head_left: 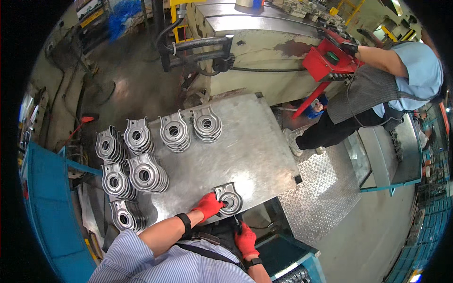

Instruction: Inspecting and organizing circular metal components on a work table in a fabrication facility.

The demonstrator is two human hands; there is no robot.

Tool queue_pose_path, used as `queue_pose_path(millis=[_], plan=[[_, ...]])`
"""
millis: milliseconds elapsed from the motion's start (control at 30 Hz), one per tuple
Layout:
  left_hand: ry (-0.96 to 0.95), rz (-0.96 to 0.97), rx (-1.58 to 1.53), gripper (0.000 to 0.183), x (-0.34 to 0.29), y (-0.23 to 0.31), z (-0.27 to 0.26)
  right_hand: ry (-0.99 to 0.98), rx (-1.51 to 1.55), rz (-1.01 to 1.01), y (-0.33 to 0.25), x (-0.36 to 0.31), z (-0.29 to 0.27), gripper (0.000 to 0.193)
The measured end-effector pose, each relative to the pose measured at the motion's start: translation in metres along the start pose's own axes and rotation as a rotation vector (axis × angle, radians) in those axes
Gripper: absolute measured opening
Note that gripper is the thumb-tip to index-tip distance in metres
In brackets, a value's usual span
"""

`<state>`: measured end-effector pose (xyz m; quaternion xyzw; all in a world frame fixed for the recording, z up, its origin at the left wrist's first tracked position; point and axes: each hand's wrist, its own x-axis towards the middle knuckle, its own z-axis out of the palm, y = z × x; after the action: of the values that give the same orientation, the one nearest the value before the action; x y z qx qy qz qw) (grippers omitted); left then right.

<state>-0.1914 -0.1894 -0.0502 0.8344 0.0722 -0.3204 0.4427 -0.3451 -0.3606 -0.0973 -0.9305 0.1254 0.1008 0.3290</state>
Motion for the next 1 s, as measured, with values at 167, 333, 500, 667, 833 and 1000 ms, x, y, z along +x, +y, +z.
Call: queue_pose_path(millis=[167, 333, 500, 667, 833, 1000], plan=[[-0.012, -0.002, -0.034, 0.037, 0.008, -0.015, 0.006, -0.041, -0.004, 0.038, -0.009, 0.003, -0.002, 0.047], [-0.011, -0.039, -0.137, 0.036, 0.018, -0.033, 0.017, -0.051, -0.058, 0.043, -0.009, 0.004, -0.003, 0.048], [0.012, 0.022, -0.189, 0.028, 0.029, -0.050, 0.029, -0.010, -0.030, -0.037, 0.004, 0.000, 0.006, 0.048], [0.062, 0.097, -0.063, 0.026, 0.020, -0.034, 0.022, -0.026, -0.057, 0.011, 0.004, 0.001, 0.007, 0.047], [0.048, 0.049, -0.106, 0.028, 0.019, -0.035, 0.021, 0.007, -0.037, -0.040, 0.008, 0.000, 0.011, 0.048], [0.026, 0.020, -0.111, 0.030, 0.010, -0.020, 0.013, 0.005, -0.075, -0.038, 0.005, 0.001, 0.007, 0.048]])
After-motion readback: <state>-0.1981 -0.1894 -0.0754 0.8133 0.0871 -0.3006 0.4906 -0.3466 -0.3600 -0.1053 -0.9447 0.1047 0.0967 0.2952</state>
